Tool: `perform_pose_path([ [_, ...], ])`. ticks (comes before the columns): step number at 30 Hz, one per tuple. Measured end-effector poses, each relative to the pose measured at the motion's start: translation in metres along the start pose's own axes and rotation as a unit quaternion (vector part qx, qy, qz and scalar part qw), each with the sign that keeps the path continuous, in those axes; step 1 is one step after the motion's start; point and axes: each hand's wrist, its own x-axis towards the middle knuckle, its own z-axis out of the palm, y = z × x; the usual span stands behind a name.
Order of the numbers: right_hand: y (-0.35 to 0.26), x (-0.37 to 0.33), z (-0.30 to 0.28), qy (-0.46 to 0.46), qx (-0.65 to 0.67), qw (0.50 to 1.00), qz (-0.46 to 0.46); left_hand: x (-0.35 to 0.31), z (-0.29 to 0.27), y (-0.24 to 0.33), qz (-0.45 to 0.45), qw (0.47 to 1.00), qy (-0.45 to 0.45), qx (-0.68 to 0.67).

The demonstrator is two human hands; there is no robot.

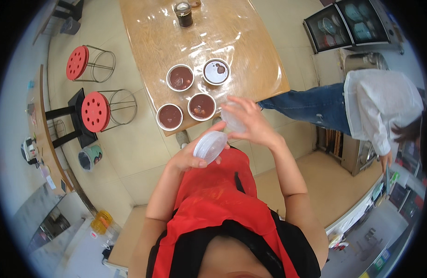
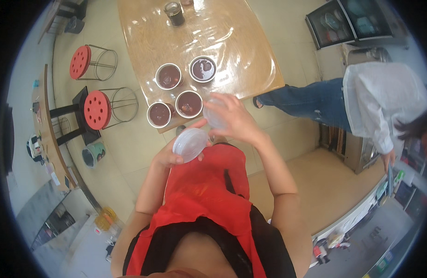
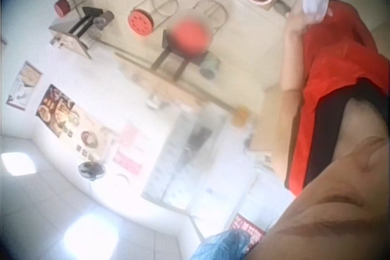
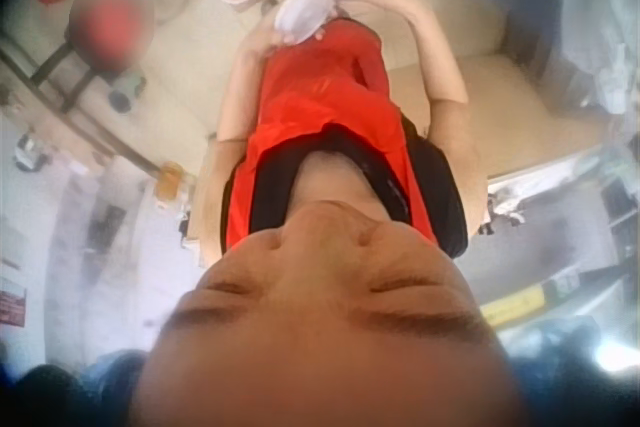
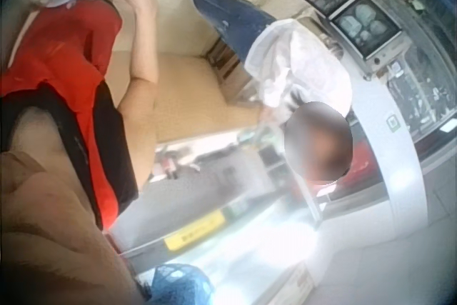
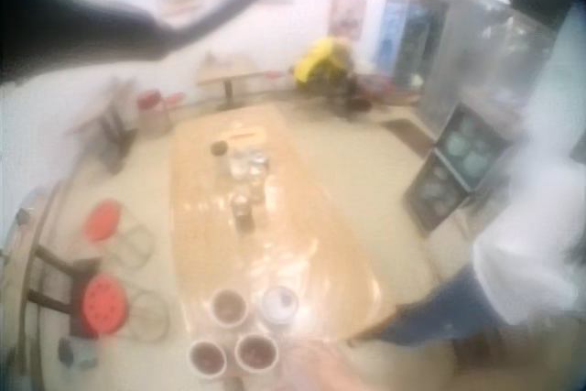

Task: The person scoops a brown liquid with solids from a pot into paper cups using a ladle, moves the cups to a table, and secures lids onto each cup by hand.

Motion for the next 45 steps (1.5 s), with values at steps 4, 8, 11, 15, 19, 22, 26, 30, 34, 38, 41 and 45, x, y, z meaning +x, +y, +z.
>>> perform_pose_path([
  [4,0.069,0.067,0.009,0.152,0.005,0.988,0.018,0.006,-0.005,-0.010,0.047,0.995,0.061,-0.057],
  [8,0.082,0.118,0.030,0.143,-0.039,0.989,0.007,-0.002,-0.008,-0.025,0.053,0.988,0.114,-0.086],
  [11,0.079,0.127,0.036,0.098,-0.110,0.989,-0.030,-0.007,-0.011,-0.037,0.070,0.981,0.144,-0.105],
  [15,0.077,0.124,0.032,0.060,-0.180,0.980,-0.060,-0.006,-0.013,-0.044,0.087,0.976,0.152,-0.131],
  [19,0.079,0.127,0.027,0.022,-0.262,0.959,-0.101,0.000,-0.015,-0.046,0.089,0.978,0.143,-0.122],
  [22,0.087,0.129,0.030,0.013,-0.277,0.951,-0.135,0.002,-0.015,-0.042,0.085,0.980,0.138,-0.114],
  [26,0.088,0.130,0.032,0.014,-0.298,0.939,-0.173,0.001,-0.018,-0.041,0.072,0.982,0.141,-0.107],
  [30,0.085,0.133,0.025,-0.006,-0.303,0.935,-0.185,-0.002,-0.020,-0.045,0.070,0.982,0.142,-0.101],
  [34,0.088,0.134,0.015,-0.032,-0.321,0.924,-0.206,-0.004,-0.020,-0.045,0.074,0.982,0.144,-0.099],
  [38,0.094,0.133,0.021,-0.002,-0.313,0.925,-0.216,-0.005,-0.019,-0.044,0.074,0.982,0.145,-0.099],
  [41,0.097,0.130,0.024,0.005,-0.319,0.921,-0.225,-0.005,-0.018,-0.045,0.072,0.982,0.147,-0.098],
  [45,0.096,0.130,0.024,-0.009,-0.335,0.909,-0.247,-0.005,-0.018,-0.046,0.071,0.980,0.156,-0.099],
])
